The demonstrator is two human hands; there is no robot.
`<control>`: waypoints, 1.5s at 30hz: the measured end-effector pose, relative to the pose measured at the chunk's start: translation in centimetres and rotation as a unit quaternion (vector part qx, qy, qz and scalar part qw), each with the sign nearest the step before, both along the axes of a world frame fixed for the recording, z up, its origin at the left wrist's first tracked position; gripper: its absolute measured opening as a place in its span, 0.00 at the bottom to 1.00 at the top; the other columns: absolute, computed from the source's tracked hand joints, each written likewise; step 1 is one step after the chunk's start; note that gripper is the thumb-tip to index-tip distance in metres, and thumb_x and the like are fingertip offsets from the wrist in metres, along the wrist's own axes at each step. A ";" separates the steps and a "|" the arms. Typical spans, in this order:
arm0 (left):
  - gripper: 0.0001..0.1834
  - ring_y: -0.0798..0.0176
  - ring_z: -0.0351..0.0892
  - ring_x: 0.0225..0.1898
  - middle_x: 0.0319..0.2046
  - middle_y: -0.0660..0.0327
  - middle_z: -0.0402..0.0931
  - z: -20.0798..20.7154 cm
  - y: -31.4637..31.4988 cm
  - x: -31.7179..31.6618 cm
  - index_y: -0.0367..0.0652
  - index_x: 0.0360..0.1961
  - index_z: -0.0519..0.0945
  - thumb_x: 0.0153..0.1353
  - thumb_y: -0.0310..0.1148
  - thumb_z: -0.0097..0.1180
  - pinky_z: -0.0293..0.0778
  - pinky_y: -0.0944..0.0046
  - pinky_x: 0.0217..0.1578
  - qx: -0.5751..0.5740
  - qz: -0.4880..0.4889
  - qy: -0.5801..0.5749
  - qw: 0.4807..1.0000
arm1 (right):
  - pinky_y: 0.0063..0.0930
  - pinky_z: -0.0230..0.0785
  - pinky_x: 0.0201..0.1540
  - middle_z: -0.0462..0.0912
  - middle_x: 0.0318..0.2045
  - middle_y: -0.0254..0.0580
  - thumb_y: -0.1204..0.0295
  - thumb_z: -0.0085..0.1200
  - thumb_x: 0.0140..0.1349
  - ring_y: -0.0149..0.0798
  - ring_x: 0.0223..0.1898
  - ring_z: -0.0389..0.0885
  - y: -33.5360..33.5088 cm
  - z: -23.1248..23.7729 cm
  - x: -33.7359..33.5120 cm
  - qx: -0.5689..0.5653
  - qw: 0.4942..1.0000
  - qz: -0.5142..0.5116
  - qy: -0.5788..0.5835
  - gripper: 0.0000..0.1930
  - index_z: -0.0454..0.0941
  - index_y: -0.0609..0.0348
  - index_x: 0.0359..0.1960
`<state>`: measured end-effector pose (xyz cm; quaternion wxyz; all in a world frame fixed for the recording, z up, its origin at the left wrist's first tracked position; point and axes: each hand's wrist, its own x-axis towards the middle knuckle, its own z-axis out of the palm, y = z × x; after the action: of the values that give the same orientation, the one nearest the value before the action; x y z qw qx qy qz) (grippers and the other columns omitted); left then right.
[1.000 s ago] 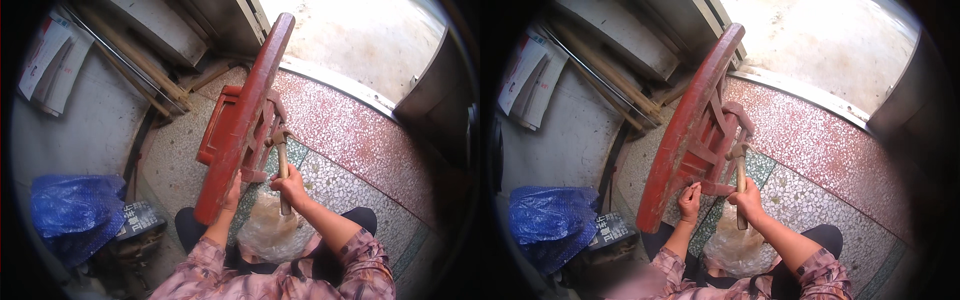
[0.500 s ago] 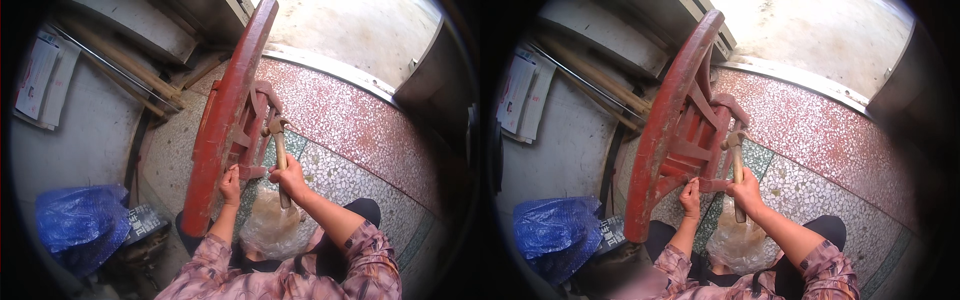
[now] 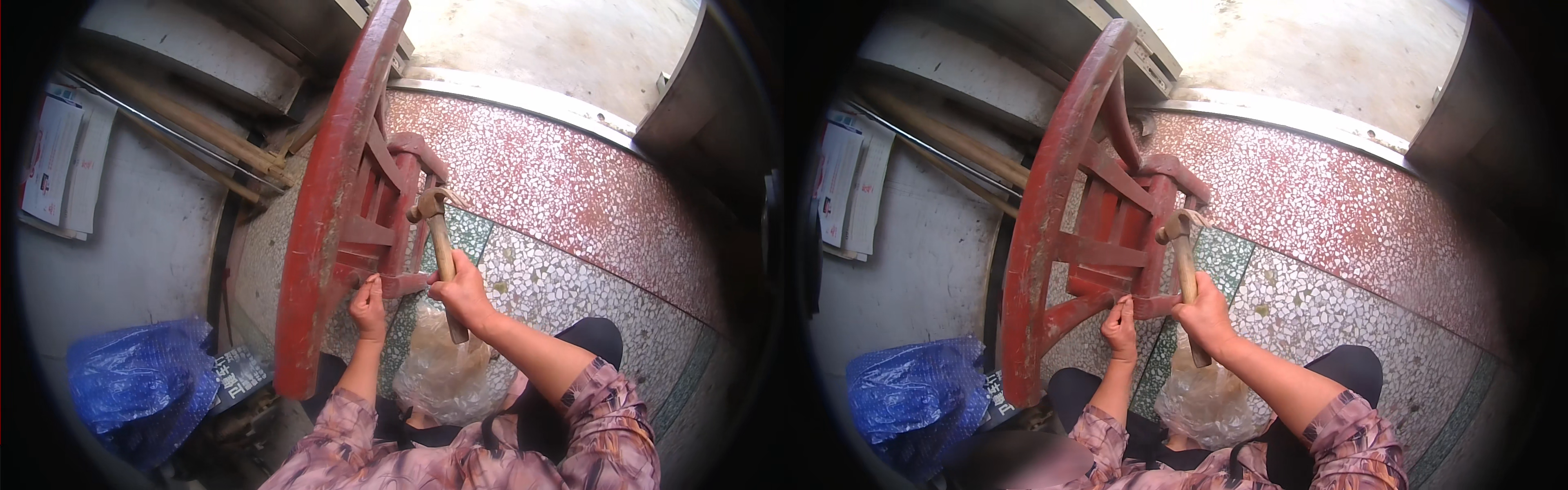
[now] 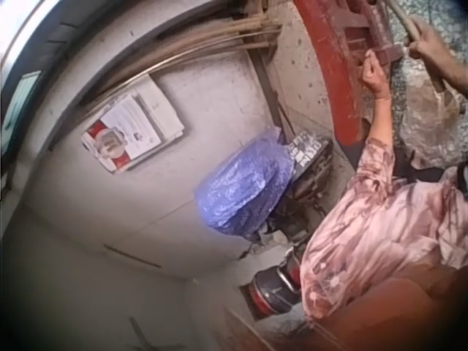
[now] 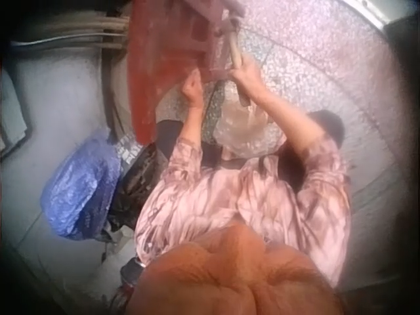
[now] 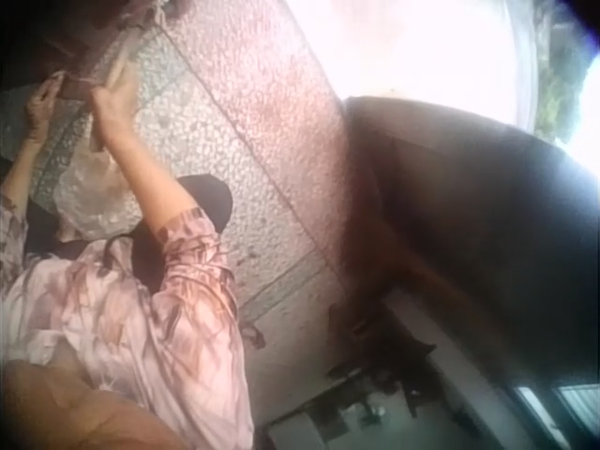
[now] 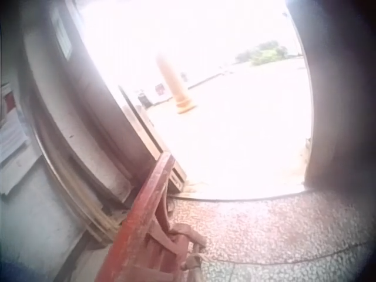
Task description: Using a hammer to fix a small wooden chair.
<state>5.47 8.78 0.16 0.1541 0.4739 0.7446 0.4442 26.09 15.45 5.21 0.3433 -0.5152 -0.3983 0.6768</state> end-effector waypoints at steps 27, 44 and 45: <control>0.09 0.73 0.74 0.36 0.34 0.66 0.79 -0.4 -0.1 0.2 0.33 0.41 0.82 0.64 0.28 0.55 0.71 0.71 0.41 0.009 -0.009 0.051 0.999 | 0.39 0.72 0.39 0.80 0.27 0.49 0.76 0.53 0.46 0.51 0.32 0.81 1.6 0.3 1.1 0.021 0.999 -0.024 0.009 0.12 0.68 0.61 0.34; 0.08 0.71 0.75 0.33 0.31 0.62 0.80 0.3 0.3 0.0 0.35 0.38 0.82 0.64 0.28 0.54 0.72 0.69 0.36 0.012 -0.041 0.106 0.993 | 0.30 0.72 0.34 0.79 0.28 0.39 0.78 0.54 0.46 0.35 0.30 0.78 1.4 0.3 1.7 0.045 0.999 0.006 -0.013 0.17 0.69 0.61 0.40; 0.07 0.70 0.75 0.31 0.29 0.61 0.80 0.5 0.4 0.2 0.35 0.37 0.82 0.64 0.27 0.55 0.72 0.69 0.35 0.021 -0.054 0.130 0.990 | 0.30 0.72 0.34 0.79 0.29 0.39 0.78 0.53 0.45 0.35 0.30 0.78 1.3 0.6 1.9 0.042 0.999 0.007 -0.016 0.17 0.69 0.61 0.40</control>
<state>5.66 9.18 0.67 0.0696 0.5704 0.7218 0.3857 27.97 16.79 5.81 0.3534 -0.5082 -0.4359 0.6534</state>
